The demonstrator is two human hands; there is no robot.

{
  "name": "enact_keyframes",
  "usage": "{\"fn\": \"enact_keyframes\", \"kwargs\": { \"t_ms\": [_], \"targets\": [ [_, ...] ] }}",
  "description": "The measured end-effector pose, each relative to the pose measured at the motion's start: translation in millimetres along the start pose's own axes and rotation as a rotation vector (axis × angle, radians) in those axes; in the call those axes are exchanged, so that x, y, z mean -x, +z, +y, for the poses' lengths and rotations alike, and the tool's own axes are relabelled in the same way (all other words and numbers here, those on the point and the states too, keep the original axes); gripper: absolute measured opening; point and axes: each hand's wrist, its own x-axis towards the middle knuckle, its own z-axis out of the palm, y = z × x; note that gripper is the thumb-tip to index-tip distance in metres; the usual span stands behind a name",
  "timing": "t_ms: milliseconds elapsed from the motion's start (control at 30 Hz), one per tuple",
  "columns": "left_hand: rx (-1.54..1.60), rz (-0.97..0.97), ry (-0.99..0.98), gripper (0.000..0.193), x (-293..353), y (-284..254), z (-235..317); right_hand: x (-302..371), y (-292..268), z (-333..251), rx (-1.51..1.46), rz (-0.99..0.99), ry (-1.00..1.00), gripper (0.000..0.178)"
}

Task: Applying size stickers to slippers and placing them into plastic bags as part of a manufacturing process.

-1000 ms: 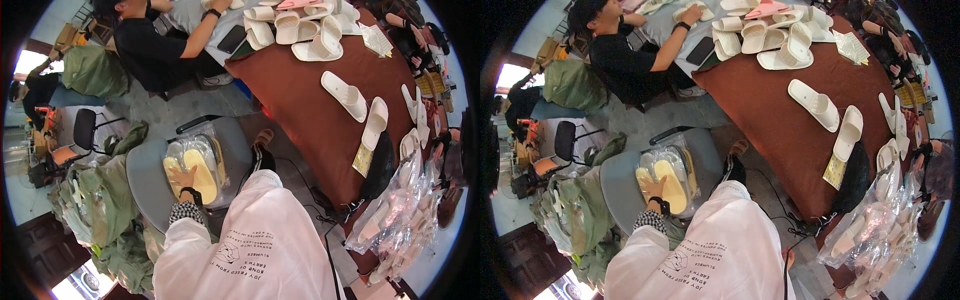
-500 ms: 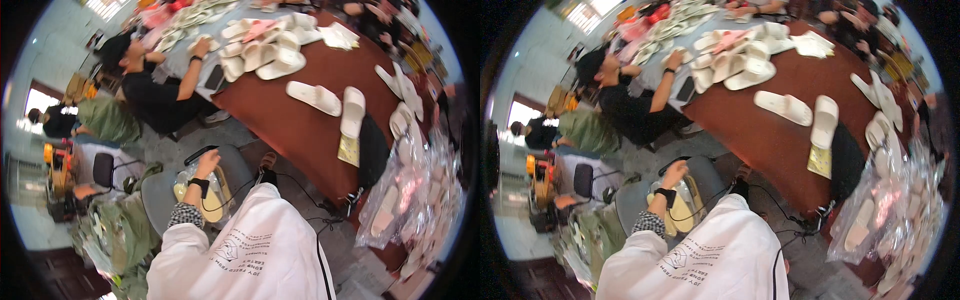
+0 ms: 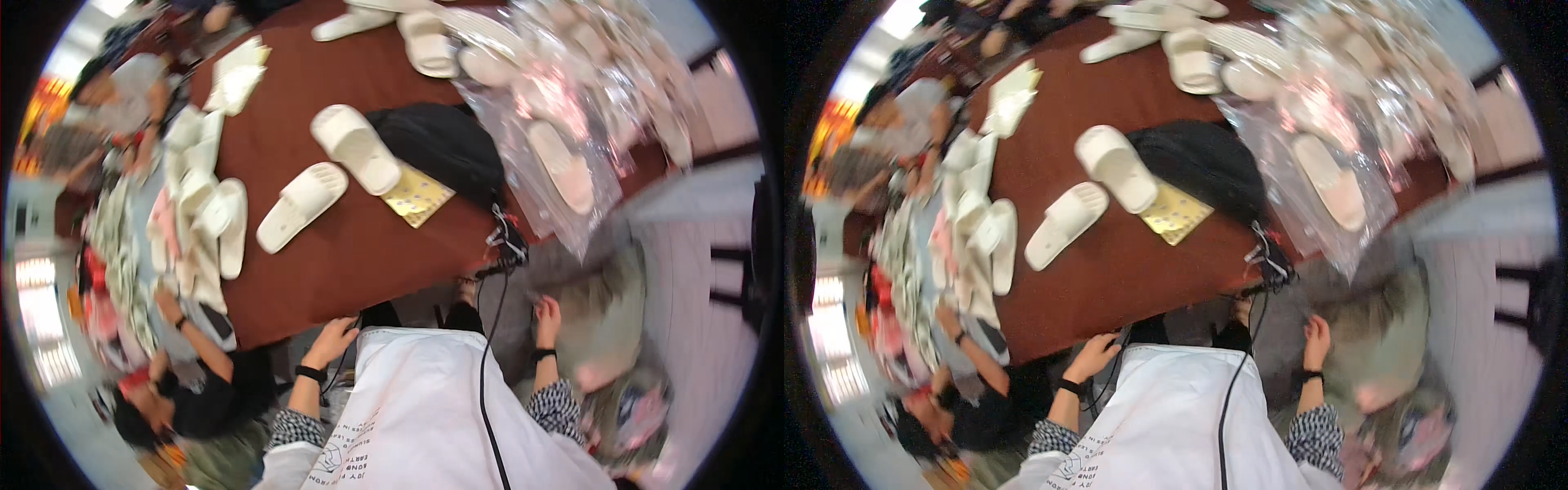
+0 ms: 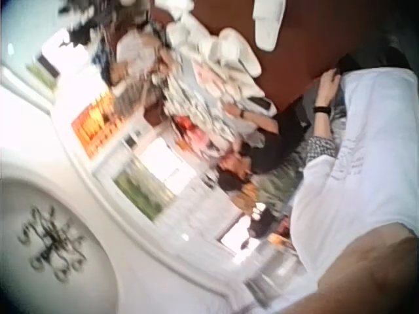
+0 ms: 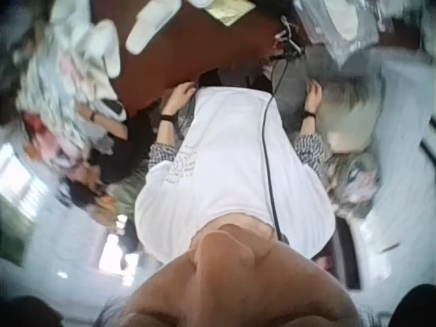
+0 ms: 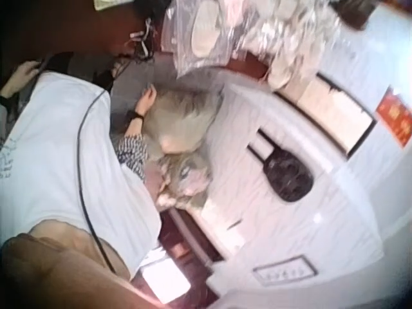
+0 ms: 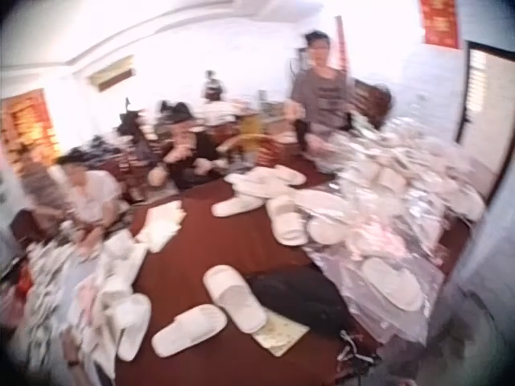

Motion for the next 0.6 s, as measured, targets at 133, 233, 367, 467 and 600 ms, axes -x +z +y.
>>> {"fn": "enact_keyframes", "kwargs": {
  "t_ms": [133,233,367,467,600],
  "targets": [
    [-0.072,-0.158,0.110,0.043,-9.9,3.2,-12.2,34.2,44.5,-6.1,0.054,0.055,0.023,0.024],
    [-0.275,-0.261,-0.078,0.042,-10.2,10.9,-31.9,44.0,36.1,8.0,-0.039,0.167,0.096,0.024],
    [-0.341,-0.258,0.009,0.044,-33.3,34.5,-6.0,54.8,-35.0,101.5,-0.221,0.496,0.481,0.022],
    [-0.365,-0.338,0.058,0.043,-28.8,59.7,1.0,89.0,-54.7,162.2,-0.222,0.490,0.766,0.020],
    [-0.506,-0.570,0.109,0.040,-22.5,69.8,33.7,146.4,-45.7,246.2,-0.293,0.347,1.031,0.018]
  ]
}}
